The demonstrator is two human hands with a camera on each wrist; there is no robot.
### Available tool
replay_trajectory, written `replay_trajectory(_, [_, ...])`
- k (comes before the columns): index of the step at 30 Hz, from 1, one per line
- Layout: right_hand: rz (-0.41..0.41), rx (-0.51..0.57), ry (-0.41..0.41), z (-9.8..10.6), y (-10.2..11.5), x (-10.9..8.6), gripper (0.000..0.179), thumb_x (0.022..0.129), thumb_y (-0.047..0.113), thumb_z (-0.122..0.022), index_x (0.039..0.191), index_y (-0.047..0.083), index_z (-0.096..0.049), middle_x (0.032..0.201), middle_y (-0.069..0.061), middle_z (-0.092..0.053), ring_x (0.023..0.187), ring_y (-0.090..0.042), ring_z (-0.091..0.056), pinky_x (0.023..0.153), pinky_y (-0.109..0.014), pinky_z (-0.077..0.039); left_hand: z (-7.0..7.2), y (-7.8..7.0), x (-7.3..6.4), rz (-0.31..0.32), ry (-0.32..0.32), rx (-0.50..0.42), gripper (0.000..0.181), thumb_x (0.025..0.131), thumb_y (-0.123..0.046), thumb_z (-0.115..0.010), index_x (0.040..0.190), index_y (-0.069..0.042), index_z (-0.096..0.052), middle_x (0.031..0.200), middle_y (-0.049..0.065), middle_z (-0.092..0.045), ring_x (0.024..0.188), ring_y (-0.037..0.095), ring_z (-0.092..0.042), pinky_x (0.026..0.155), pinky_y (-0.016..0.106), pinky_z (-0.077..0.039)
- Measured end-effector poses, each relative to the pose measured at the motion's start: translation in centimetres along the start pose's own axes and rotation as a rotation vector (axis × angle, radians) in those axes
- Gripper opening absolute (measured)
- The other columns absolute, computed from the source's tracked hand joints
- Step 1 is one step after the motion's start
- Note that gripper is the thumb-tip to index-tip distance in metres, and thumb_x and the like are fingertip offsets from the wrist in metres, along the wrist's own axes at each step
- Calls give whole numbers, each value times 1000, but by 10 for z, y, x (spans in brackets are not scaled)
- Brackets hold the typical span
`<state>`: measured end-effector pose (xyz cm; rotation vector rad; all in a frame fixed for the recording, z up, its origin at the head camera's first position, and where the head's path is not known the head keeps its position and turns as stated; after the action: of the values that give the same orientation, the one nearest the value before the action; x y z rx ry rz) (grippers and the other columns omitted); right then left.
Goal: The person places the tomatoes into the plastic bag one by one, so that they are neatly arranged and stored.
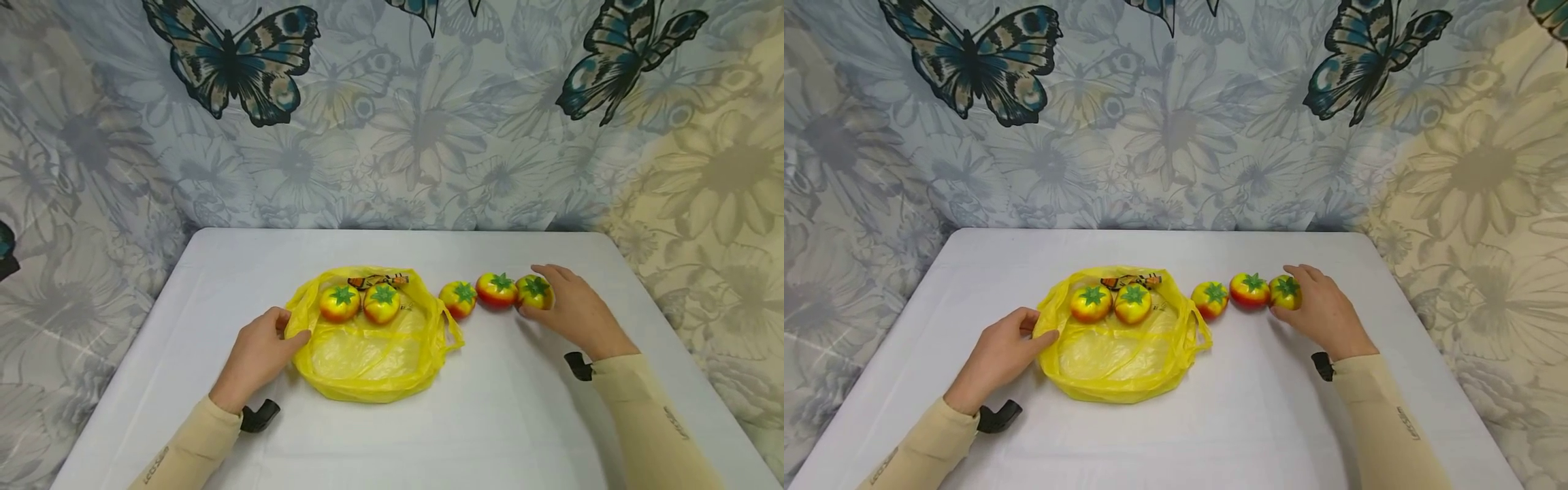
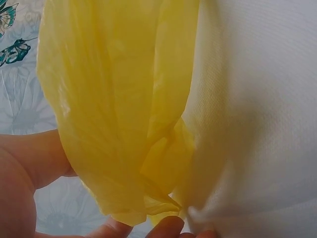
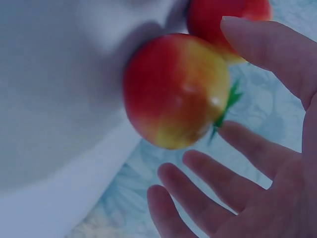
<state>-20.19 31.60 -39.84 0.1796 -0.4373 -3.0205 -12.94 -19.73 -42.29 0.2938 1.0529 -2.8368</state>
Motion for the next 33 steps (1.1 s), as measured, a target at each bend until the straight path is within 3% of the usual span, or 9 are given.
replay_trajectory(11, [35, 47, 20, -7, -5, 1, 85, 96, 39, -82, 162, 3, -42, 162, -35, -41, 144, -60, -43, 116, -78, -35, 0, -1, -2, 16, 9, -17, 57, 102, -46, -71, 137, -3, -61, 136, 19, -69, 106, 27, -64, 87, 43, -55])
replay_trajectory(22, [20, 36, 21, -8, -9, 1, 81, 98, 36, -80, 161, 3, -43, 159, -36, -45, 143, -60, -44, 115, -78, -36, 0, -1, -1, 2, -1, -14, 51, 101, -44, -71, 133, -5, -63, 131, 17, -70, 102, 26, -63, 84, 41, -54])
replay_trajectory(33, [32, 11, -17, 9, -10, -6, 81, 98, 37, -79, 161, 1, -43, 155, -38, -47, 137, -62, -48, 110, -79, -40, 0, -1, -2, 1, -8, -22, 49, 101, -44, -72, 131, -5, -63, 129, 15, -70, 98, 24, -62, 80, 36, -51])
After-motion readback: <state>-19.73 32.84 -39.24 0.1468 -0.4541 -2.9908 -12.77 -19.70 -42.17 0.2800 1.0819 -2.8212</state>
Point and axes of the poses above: each hand's wrist, its own x-axis towards the middle knuckle, its own z-axis out of the back of the hand, y = z × x, the point moved 3 cm from there along x, towards the middle knuckle
